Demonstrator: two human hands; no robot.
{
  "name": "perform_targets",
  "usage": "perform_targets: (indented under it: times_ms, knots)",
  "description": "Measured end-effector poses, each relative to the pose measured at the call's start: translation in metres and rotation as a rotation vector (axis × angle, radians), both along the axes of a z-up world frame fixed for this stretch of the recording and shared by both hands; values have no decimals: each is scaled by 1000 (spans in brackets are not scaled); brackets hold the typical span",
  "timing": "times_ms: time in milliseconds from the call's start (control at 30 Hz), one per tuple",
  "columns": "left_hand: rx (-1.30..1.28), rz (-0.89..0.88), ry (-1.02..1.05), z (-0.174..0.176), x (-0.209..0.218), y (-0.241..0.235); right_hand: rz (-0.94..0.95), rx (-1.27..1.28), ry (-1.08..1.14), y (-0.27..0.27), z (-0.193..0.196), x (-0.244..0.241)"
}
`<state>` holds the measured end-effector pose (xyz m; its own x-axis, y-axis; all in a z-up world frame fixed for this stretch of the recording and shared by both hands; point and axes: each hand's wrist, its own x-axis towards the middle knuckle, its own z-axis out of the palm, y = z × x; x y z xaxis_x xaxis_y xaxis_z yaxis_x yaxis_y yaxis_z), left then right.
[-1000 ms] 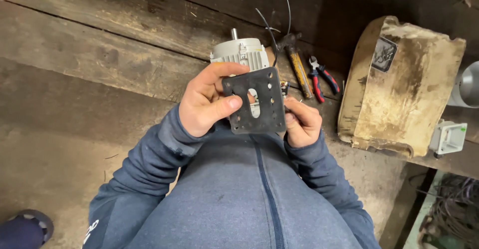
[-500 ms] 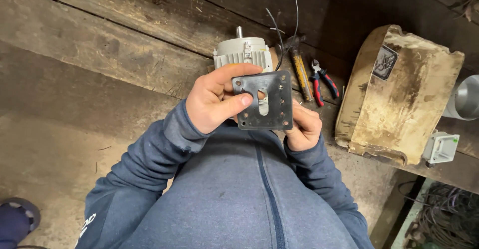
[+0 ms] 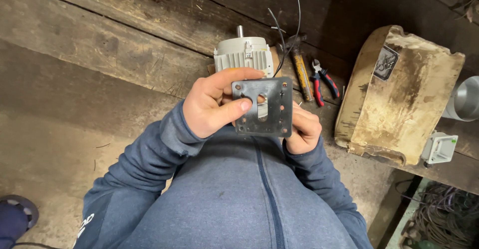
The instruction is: Wiring an electric motor for assembly or repair.
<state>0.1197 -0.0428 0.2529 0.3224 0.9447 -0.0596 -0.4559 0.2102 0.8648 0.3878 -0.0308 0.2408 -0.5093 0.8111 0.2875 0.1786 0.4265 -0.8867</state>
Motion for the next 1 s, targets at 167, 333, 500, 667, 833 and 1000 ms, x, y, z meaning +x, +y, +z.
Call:
perform_targets:
  times_ms: [167, 333, 500, 667, 833, 1000]
  knots:
    - [3, -23, -13, 5, 0, -2, -17, -44, -3, -2, -5, 5]
    - [-53, -33, 20, 4, -1, 0, 25, -30, 25, -1, 0, 2]
    - [35, 30, -31, 1, -2, -1, 93, 14, 35, 1, 2, 0]
    - [63, -9, -22, 1, -5, -3, 52, -3, 75, -2, -4, 2]
    - [74, -19, 4, 3, -4, -1, 65, -8, 64, -1, -6, 4]
    - [35, -37, 41, 3, -2, 2, -15, -25, -9, -4, -4, 3]
